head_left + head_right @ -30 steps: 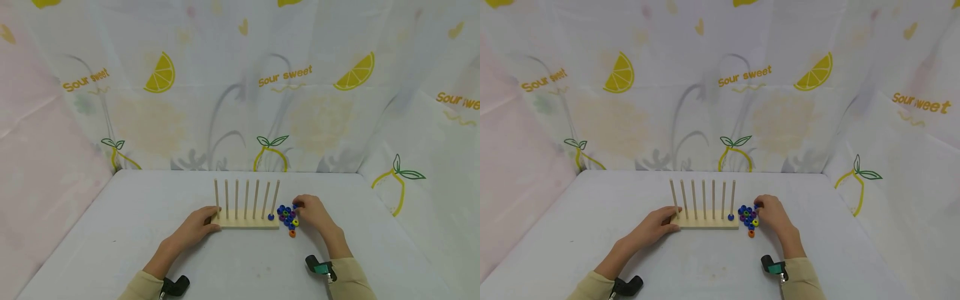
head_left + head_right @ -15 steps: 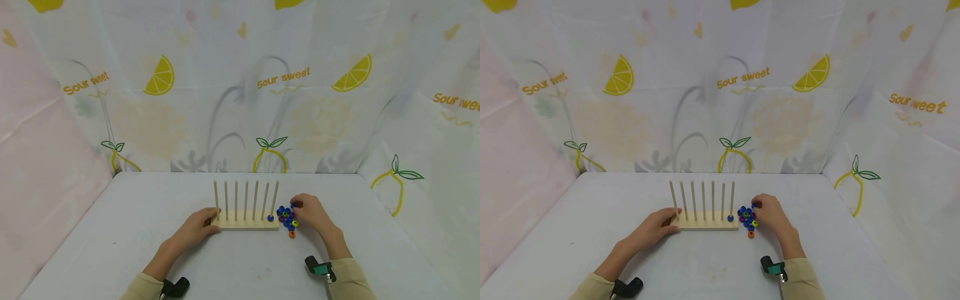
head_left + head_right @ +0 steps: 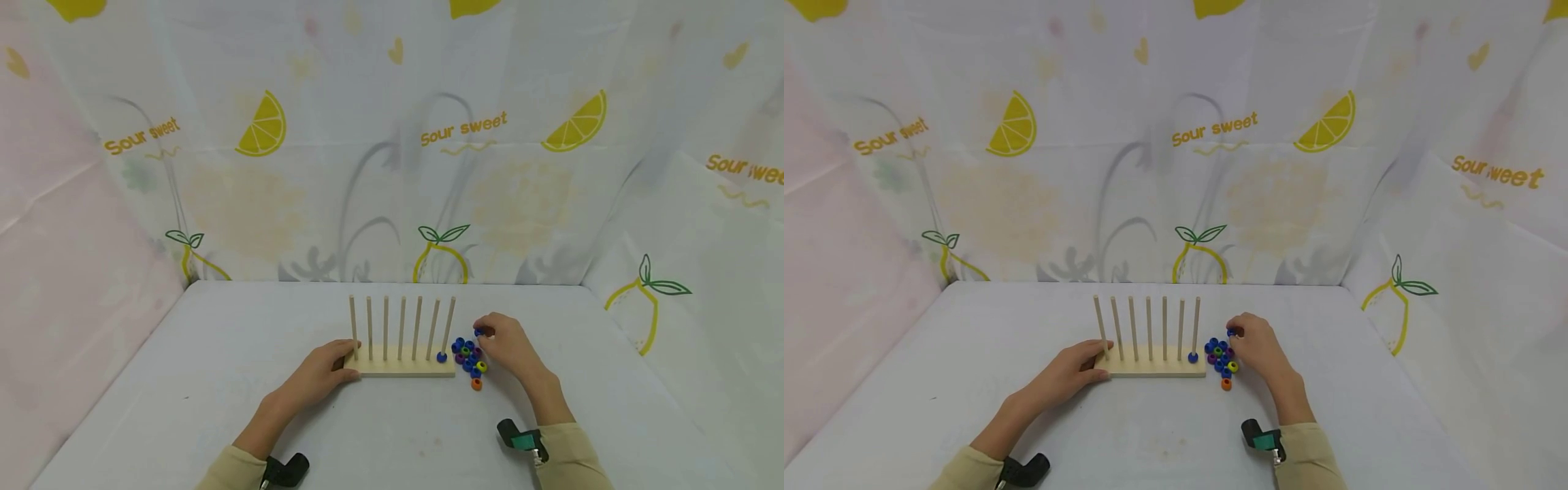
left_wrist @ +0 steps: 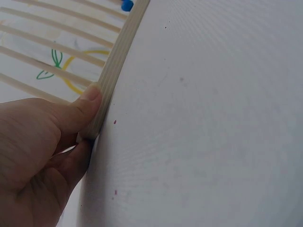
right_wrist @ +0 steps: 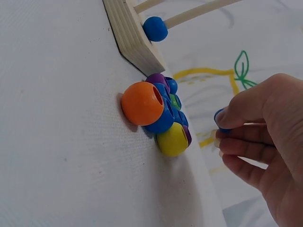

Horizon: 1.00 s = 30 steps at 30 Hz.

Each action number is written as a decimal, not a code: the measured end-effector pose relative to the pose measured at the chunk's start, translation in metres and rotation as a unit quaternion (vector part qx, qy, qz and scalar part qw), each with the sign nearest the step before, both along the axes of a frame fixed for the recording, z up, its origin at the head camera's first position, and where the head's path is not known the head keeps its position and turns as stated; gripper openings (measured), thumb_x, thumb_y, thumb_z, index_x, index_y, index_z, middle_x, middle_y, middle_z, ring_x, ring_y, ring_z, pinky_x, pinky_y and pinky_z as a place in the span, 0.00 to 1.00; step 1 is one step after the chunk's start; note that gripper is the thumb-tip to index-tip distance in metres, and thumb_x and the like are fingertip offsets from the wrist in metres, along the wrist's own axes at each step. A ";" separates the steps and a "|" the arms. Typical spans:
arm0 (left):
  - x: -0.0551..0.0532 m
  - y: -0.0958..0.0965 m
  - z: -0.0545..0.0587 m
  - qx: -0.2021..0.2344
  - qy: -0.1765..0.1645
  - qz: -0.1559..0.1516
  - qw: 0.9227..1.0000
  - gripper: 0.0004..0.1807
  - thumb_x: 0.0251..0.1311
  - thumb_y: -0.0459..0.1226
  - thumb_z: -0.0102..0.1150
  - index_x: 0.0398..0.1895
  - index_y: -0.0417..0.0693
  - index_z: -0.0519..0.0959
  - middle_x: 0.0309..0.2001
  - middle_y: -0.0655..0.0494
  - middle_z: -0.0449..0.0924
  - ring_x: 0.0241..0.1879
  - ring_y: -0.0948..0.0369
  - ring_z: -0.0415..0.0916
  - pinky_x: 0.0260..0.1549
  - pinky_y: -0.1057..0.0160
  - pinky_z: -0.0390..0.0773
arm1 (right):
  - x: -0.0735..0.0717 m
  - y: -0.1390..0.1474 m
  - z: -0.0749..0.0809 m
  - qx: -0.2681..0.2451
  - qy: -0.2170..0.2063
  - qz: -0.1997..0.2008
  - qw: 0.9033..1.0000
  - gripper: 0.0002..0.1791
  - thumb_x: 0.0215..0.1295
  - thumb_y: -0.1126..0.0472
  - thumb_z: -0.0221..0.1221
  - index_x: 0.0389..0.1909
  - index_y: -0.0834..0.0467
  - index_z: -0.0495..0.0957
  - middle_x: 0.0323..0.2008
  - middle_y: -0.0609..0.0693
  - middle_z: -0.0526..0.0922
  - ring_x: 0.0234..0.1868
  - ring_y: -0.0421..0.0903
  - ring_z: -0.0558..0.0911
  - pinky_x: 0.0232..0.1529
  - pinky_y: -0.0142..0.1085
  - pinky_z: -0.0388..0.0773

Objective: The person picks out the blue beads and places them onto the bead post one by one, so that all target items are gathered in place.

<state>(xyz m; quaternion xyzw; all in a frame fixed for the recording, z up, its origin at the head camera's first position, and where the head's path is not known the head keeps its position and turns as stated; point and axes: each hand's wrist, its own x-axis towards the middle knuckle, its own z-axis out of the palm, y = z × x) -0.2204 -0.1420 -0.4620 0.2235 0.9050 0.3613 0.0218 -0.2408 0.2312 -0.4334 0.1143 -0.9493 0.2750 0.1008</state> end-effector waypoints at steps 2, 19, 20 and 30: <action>0.000 0.000 0.000 0.000 0.001 0.000 1.000 0.30 0.62 0.39 0.66 0.67 0.42 0.73 0.66 0.47 0.74 0.69 0.48 0.68 0.67 0.46 0.69 | 0.000 0.000 0.000 -0.003 0.010 0.003 1.000 0.11 0.61 0.69 0.61 0.43 0.64 0.84 0.37 0.53 0.84 0.39 0.47 0.80 0.46 0.46 0.84; 0.001 0.001 0.001 -0.004 0.002 0.002 1.000 0.30 0.61 0.39 0.66 0.67 0.41 0.73 0.66 0.46 0.75 0.69 0.48 0.69 0.67 0.46 0.70 | 0.003 -0.009 0.010 -0.058 0.080 0.020 0.995 0.11 0.58 0.71 0.64 0.43 0.63 0.84 0.38 0.53 0.85 0.39 0.48 0.84 0.45 0.48 0.85; 0.001 0.001 0.002 -0.005 0.003 0.001 1.000 0.30 0.62 0.39 0.66 0.67 0.41 0.73 0.66 0.46 0.75 0.69 0.47 0.69 0.66 0.46 0.70 | 0.003 -0.009 0.010 -0.065 0.080 0.021 0.994 0.11 0.58 0.71 0.64 0.43 0.63 0.84 0.38 0.54 0.85 0.39 0.48 0.84 0.45 0.48 0.85; 0.001 0.001 0.003 -0.005 -0.001 0.003 1.000 0.30 0.61 0.39 0.67 0.67 0.42 0.73 0.66 0.47 0.74 0.69 0.48 0.69 0.67 0.47 0.70 | 0.009 -0.017 0.022 -0.136 0.059 0.023 0.989 0.11 0.61 0.71 0.65 0.45 0.62 0.84 0.40 0.53 0.86 0.42 0.50 0.84 0.51 0.51 0.84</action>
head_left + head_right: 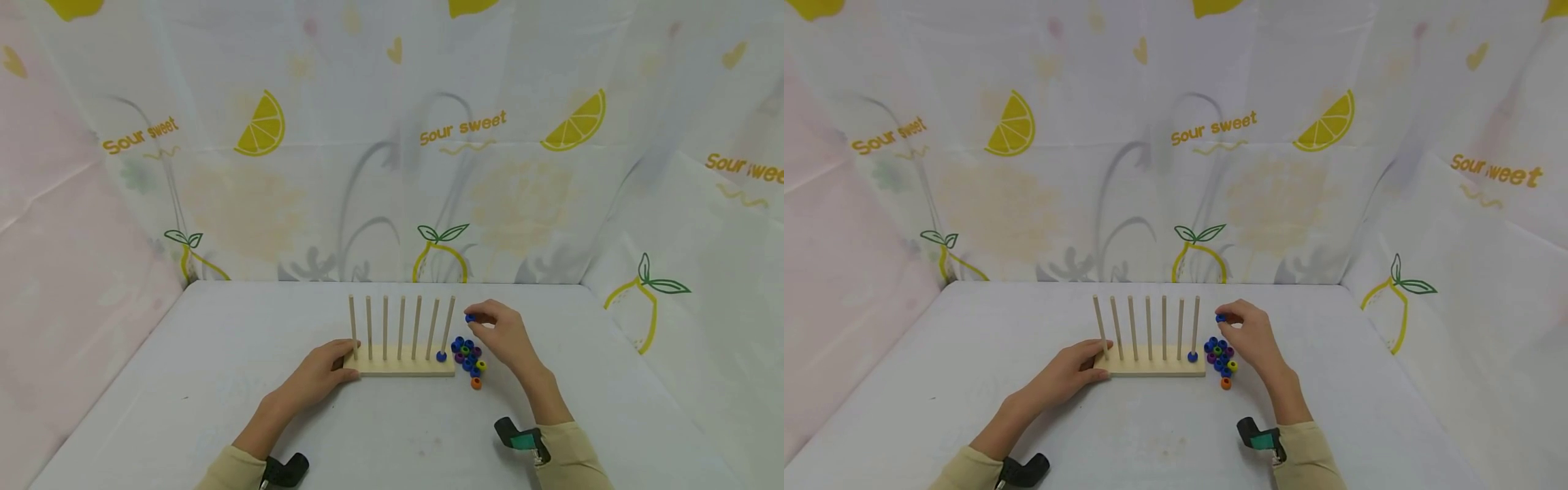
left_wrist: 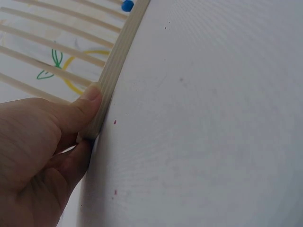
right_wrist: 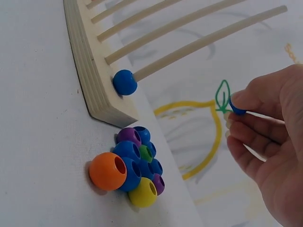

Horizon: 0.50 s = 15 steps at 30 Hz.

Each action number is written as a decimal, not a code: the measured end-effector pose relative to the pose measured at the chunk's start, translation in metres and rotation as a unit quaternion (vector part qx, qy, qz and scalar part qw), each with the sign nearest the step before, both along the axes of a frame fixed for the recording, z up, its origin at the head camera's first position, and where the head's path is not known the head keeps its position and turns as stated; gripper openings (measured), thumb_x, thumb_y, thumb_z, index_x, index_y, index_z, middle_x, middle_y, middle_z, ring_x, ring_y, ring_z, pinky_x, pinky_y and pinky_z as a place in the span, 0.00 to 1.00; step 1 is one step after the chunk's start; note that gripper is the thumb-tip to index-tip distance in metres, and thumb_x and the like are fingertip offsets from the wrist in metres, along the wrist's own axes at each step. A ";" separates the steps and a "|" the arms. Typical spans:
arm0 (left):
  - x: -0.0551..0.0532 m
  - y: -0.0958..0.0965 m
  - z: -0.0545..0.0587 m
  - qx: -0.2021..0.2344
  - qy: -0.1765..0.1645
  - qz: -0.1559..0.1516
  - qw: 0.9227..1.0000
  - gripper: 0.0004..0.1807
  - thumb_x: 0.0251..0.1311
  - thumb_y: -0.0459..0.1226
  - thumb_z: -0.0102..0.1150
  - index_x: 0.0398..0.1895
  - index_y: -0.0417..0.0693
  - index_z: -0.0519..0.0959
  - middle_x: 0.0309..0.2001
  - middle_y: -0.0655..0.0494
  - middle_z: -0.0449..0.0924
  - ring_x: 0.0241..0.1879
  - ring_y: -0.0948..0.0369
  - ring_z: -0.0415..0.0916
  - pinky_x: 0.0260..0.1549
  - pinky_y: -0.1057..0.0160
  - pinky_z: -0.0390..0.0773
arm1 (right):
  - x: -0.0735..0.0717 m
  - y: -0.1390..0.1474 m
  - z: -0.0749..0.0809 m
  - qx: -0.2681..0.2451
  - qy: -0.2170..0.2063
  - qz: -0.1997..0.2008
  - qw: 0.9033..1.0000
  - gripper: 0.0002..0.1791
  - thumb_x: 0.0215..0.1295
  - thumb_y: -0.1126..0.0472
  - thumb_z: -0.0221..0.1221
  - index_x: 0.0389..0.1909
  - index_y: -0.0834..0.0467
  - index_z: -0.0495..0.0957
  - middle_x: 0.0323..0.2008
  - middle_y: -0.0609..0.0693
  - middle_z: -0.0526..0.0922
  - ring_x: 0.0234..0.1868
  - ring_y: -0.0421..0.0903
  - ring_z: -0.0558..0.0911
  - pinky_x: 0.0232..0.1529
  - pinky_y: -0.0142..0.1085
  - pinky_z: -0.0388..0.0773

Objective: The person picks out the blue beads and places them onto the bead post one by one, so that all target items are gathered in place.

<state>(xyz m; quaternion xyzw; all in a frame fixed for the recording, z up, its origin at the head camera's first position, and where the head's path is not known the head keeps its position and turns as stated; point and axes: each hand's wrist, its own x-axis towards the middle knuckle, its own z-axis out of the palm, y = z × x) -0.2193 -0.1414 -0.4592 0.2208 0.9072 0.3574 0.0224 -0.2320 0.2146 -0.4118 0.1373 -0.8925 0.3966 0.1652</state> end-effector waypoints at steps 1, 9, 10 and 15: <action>0.000 0.000 0.000 -0.002 0.003 -0.001 1.000 0.30 0.61 0.39 0.67 0.67 0.42 0.73 0.66 0.46 0.75 0.69 0.47 0.69 0.67 0.46 0.70 | 0.001 -0.001 0.002 -0.003 0.001 0.002 1.000 0.11 0.61 0.71 0.65 0.45 0.62 0.84 0.40 0.53 0.86 0.42 0.49 0.84 0.51 0.50 0.84; -0.001 0.000 -0.001 -0.006 0.007 0.001 1.000 0.30 0.61 0.40 0.66 0.67 0.42 0.73 0.66 0.47 0.74 0.69 0.47 0.69 0.67 0.47 0.70 | 0.004 -0.004 0.010 -0.012 0.007 0.009 1.000 0.11 0.62 0.70 0.64 0.45 0.62 0.84 0.41 0.53 0.86 0.42 0.49 0.84 0.51 0.49 0.84; -0.001 0.000 0.000 -0.007 0.008 0.000 1.000 0.30 0.62 0.40 0.66 0.67 0.42 0.73 0.66 0.47 0.74 0.69 0.47 0.69 0.67 0.46 0.70 | 0.004 -0.004 0.011 -0.013 0.008 0.009 1.000 0.11 0.62 0.70 0.64 0.45 0.62 0.84 0.41 0.53 0.86 0.42 0.49 0.84 0.52 0.49 0.84; 0.000 0.000 0.000 -0.006 0.007 -0.001 1.000 0.30 0.61 0.40 0.66 0.67 0.42 0.73 0.66 0.47 0.74 0.69 0.48 0.69 0.67 0.47 0.70 | 0.005 -0.005 0.014 -0.019 0.022 0.009 1.000 0.11 0.62 0.71 0.64 0.45 0.62 0.84 0.40 0.52 0.86 0.41 0.48 0.83 0.52 0.46 0.84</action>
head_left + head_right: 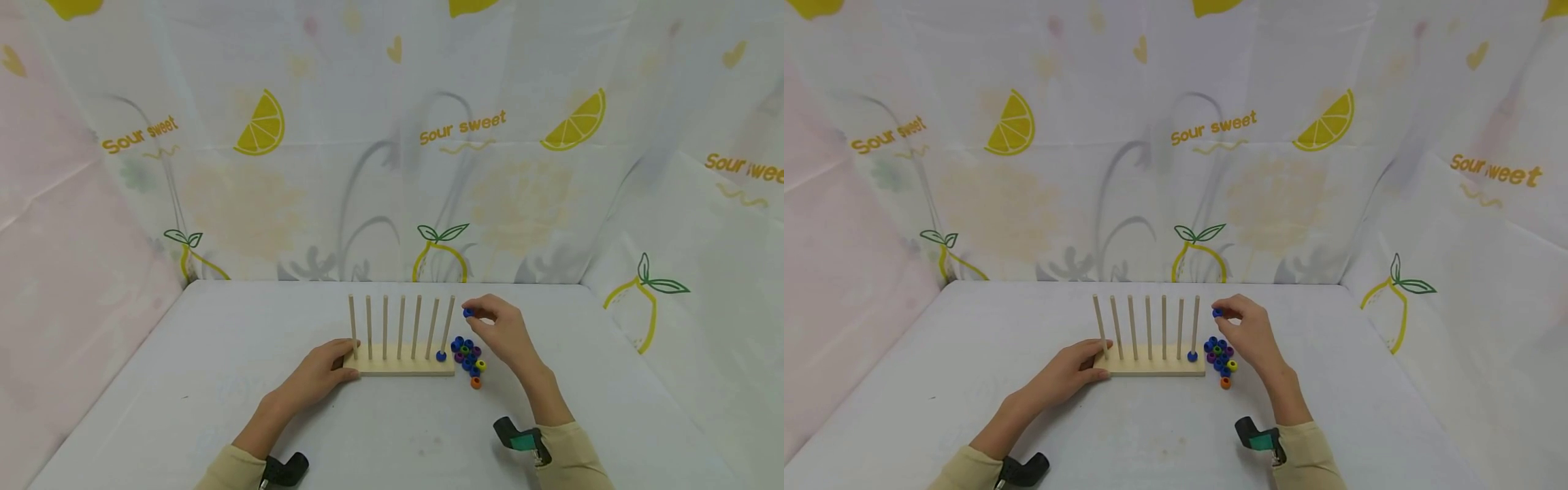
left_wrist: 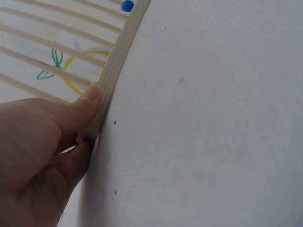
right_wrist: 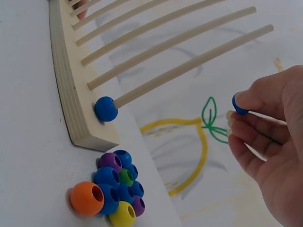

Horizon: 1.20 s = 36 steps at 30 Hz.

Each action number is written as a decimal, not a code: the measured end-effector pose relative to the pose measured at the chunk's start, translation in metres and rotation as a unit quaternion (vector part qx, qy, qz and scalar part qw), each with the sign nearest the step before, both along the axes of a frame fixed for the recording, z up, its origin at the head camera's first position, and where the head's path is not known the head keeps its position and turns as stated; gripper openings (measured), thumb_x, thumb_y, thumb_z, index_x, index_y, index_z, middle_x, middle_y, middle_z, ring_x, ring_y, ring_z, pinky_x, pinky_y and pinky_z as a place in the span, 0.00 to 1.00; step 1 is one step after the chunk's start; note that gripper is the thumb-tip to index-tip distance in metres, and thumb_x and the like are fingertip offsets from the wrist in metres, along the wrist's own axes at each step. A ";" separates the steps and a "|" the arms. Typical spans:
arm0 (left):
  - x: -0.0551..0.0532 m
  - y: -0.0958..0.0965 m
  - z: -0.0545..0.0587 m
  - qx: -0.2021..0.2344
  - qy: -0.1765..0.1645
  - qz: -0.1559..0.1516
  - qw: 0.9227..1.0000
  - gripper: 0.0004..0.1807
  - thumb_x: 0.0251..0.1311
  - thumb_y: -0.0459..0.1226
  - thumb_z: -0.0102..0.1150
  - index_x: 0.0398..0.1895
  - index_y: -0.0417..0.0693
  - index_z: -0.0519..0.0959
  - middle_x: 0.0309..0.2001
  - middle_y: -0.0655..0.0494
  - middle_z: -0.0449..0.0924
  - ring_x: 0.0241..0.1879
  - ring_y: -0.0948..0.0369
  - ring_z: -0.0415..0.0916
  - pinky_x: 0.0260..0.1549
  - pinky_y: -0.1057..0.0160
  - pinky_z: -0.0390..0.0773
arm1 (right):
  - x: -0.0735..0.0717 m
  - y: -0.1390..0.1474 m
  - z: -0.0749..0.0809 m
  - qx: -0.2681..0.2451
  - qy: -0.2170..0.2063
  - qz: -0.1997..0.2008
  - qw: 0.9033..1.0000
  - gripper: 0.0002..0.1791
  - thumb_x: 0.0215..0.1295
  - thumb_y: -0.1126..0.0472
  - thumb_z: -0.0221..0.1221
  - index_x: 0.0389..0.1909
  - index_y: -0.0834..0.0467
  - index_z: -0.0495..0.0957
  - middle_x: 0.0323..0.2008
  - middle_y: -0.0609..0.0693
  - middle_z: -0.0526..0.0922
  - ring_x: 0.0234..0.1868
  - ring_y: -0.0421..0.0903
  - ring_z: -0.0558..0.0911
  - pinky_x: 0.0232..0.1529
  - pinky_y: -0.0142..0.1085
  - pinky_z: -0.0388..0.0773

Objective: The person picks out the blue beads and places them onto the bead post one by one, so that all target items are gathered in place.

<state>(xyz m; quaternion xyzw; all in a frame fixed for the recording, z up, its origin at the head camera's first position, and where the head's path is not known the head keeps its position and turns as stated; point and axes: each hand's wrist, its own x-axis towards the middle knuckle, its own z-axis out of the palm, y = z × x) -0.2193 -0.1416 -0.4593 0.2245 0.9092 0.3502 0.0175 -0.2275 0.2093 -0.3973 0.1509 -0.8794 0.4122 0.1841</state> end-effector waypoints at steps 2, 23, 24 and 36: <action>0.000 0.000 0.000 0.000 -0.001 0.001 1.000 0.30 0.61 0.40 0.66 0.67 0.42 0.73 0.66 0.47 0.74 0.69 0.47 0.69 0.67 0.47 0.70 | 0.000 0.000 0.002 -0.007 0.010 0.003 1.000 0.11 0.62 0.71 0.64 0.44 0.62 0.85 0.40 0.53 0.86 0.42 0.48 0.84 0.51 0.42 0.85; 0.000 -0.001 -0.001 0.004 0.000 0.000 1.000 0.30 0.61 0.40 0.67 0.66 0.41 0.73 0.66 0.46 0.75 0.68 0.47 0.69 0.67 0.46 0.70 | 0.010 -0.006 0.028 -0.043 0.046 0.026 0.998 0.12 0.63 0.69 0.65 0.47 0.56 0.85 0.43 0.50 0.85 0.44 0.40 0.82 0.51 0.18 0.77; 0.000 -0.001 -0.001 0.002 -0.001 -0.001 1.000 0.30 0.61 0.40 0.67 0.66 0.42 0.73 0.66 0.46 0.75 0.68 0.47 0.69 0.67 0.46 0.70 | 0.009 -0.006 0.028 -0.044 0.049 0.027 0.997 0.12 0.63 0.69 0.65 0.47 0.56 0.85 0.43 0.50 0.85 0.44 0.40 0.82 0.51 0.18 0.77; 0.001 -0.001 0.001 0.009 0.000 0.001 1.000 0.30 0.61 0.40 0.67 0.66 0.41 0.73 0.66 0.46 0.75 0.68 0.47 0.69 0.66 0.46 0.71 | 0.007 -0.011 0.033 -0.062 0.081 0.062 0.993 0.13 0.63 0.71 0.64 0.47 0.58 0.85 0.42 0.52 0.85 0.43 0.37 0.81 0.50 0.20 0.79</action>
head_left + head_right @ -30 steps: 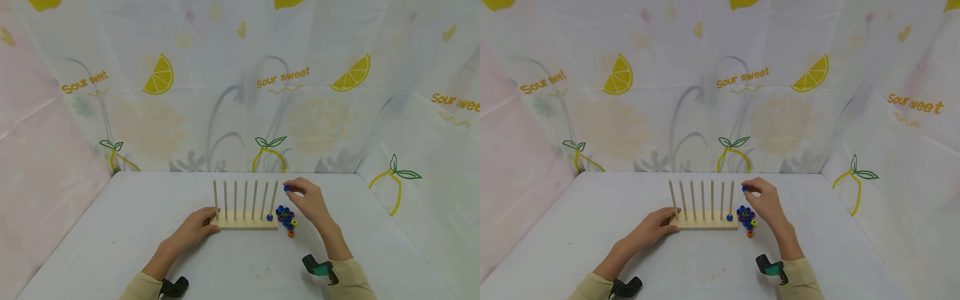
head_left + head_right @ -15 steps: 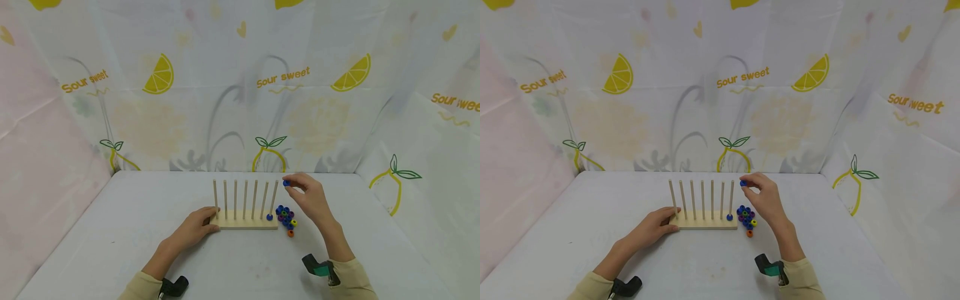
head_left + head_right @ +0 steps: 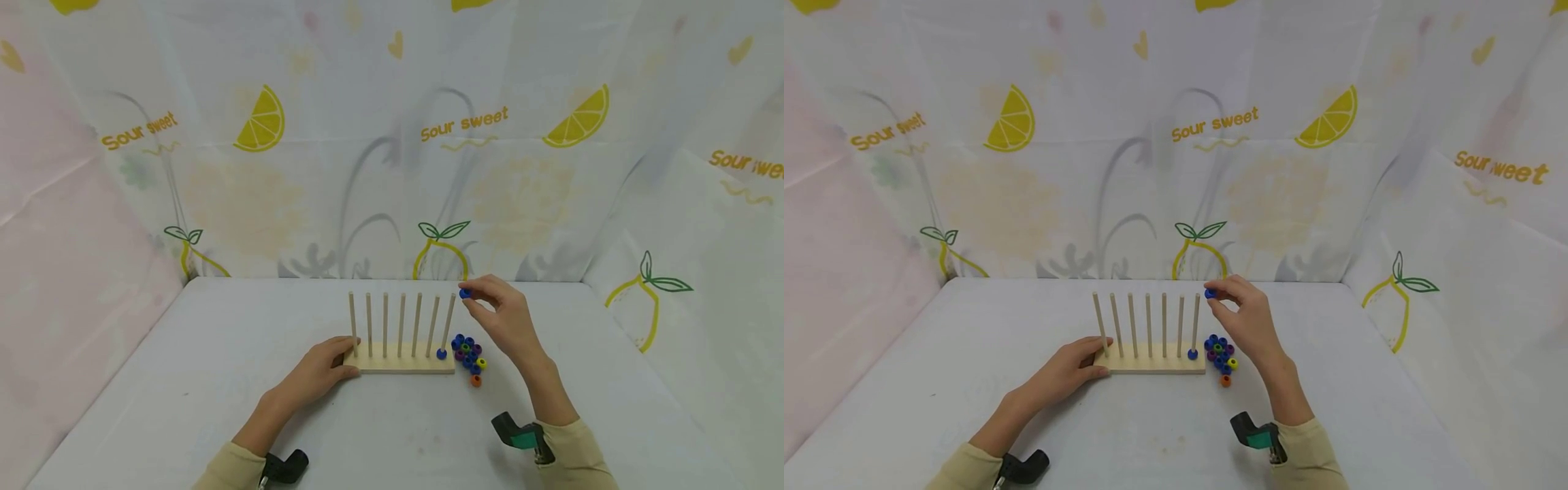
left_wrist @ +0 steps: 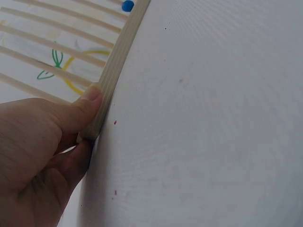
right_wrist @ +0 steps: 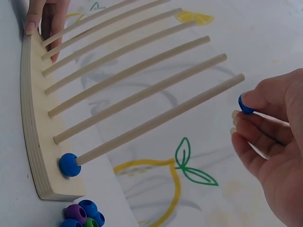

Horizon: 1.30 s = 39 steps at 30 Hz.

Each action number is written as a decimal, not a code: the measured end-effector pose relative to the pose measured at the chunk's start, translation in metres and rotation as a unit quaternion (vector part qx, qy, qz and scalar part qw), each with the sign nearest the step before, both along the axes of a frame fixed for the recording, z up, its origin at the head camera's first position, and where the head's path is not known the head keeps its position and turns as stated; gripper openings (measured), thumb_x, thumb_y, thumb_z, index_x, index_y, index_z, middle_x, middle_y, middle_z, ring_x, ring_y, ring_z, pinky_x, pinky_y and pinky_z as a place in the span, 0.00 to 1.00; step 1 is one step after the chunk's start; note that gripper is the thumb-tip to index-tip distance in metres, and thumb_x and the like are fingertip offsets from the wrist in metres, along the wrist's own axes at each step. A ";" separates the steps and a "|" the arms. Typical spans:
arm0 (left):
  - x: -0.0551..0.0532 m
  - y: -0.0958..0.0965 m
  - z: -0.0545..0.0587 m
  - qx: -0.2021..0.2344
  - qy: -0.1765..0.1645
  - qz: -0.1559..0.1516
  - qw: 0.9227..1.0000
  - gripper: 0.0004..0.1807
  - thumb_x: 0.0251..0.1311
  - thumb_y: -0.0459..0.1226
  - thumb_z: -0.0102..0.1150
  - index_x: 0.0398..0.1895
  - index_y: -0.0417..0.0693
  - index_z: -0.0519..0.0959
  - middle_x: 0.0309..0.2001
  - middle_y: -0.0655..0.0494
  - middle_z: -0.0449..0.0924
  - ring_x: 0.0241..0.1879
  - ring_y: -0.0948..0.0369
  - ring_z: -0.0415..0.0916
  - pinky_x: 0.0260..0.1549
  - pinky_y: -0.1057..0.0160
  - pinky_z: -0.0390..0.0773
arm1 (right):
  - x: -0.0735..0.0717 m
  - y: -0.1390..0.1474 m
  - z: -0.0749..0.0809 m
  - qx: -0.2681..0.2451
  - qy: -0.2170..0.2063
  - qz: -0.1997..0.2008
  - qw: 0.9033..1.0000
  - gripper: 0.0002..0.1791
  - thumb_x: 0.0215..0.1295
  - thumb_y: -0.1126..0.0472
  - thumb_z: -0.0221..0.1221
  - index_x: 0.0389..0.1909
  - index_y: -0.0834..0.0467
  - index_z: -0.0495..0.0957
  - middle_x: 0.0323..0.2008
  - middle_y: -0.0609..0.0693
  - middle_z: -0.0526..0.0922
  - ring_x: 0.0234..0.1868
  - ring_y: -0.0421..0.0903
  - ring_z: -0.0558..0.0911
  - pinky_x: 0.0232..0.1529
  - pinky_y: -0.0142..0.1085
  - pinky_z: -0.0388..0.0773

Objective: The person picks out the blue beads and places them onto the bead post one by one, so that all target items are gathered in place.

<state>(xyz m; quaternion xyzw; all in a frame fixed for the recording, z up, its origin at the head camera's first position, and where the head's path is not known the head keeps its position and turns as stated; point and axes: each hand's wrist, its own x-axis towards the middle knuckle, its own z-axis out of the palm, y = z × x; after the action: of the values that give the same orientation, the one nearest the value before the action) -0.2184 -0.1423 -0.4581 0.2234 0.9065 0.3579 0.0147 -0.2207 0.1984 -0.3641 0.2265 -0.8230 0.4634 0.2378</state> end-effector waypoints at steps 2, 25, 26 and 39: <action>0.000 0.000 0.000 0.002 0.002 0.000 1.000 0.30 0.61 0.40 0.67 0.66 0.40 0.74 0.65 0.46 0.75 0.68 0.47 0.70 0.66 0.46 0.71 | 0.001 -0.001 0.001 -0.003 0.001 0.003 1.000 0.13 0.63 0.71 0.64 0.48 0.59 0.85 0.42 0.53 0.85 0.43 0.37 0.81 0.51 0.19 0.78; -0.001 -0.001 -0.001 0.001 0.001 -0.010 1.000 0.30 0.62 0.41 0.66 0.67 0.42 0.73 0.66 0.47 0.74 0.69 0.48 0.69 0.66 0.46 0.70 | 0.006 -0.014 0.007 -0.019 0.038 0.026 0.999 0.14 0.62 0.74 0.63 0.49 0.61 0.84 0.42 0.53 0.84 0.43 0.40 0.82 0.52 0.20 0.78; -0.001 -0.002 -0.002 0.001 0.000 -0.011 1.000 0.30 0.62 0.41 0.66 0.67 0.42 0.73 0.66 0.47 0.74 0.69 0.48 0.69 0.66 0.46 0.70 | 0.006 -0.015 0.007 -0.018 0.040 0.027 0.999 0.14 0.62 0.74 0.63 0.49 0.62 0.84 0.42 0.54 0.84 0.43 0.40 0.82 0.52 0.19 0.78; -0.002 -0.001 -0.002 0.000 0.009 -0.010 1.000 0.30 0.61 0.40 0.67 0.66 0.42 0.73 0.65 0.47 0.75 0.68 0.48 0.70 0.66 0.46 0.71 | 0.005 -0.018 0.004 -0.007 0.021 0.016 1.000 0.13 0.64 0.71 0.64 0.49 0.61 0.84 0.43 0.53 0.84 0.43 0.43 0.84 0.53 0.18 0.77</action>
<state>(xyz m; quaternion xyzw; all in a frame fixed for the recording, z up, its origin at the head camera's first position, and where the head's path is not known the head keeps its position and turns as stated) -0.2199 -0.1435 -0.4600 0.2353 0.9043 0.3560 0.0104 -0.2156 0.1808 -0.3598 0.2476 -0.8107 0.4683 0.2492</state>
